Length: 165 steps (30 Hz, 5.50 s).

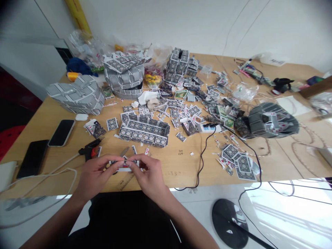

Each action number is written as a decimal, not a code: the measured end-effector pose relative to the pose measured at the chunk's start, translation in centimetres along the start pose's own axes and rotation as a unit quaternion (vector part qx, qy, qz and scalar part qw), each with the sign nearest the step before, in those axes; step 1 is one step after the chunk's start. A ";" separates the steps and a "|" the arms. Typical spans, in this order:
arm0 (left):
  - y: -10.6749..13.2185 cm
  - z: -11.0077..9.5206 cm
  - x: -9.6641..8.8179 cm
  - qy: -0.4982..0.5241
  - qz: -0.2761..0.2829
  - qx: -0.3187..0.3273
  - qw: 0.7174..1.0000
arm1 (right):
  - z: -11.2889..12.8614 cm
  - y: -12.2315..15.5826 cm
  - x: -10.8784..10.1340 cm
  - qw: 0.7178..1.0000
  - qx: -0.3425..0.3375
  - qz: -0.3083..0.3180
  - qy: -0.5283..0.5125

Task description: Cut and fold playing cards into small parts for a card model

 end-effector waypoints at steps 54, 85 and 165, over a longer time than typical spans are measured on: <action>0.2 2.6 2.3 0.062 0.109 -0.046 0.991 | -0.3 0.0 0.3 0.989 0.006 0.059 0.134; 0.7 5.0 1.4 0.098 0.099 -0.088 0.986 | -3.8 -0.2 0.0 0.994 0.067 0.073 0.047; 3.3 12.4 1.8 -0.297 0.106 -0.178 0.932 | -11.7 3.6 4.9 0.907 0.264 0.050 -0.325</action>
Point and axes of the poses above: each hand's wrist, its own y-axis away from the middle knuckle, its own x-axis out of the palm, z = x × y, the point moved 10 cm from there along -y, towards the middle knuckle, and after that the axes turned 4 degrees about z, right-handed, at the moved point
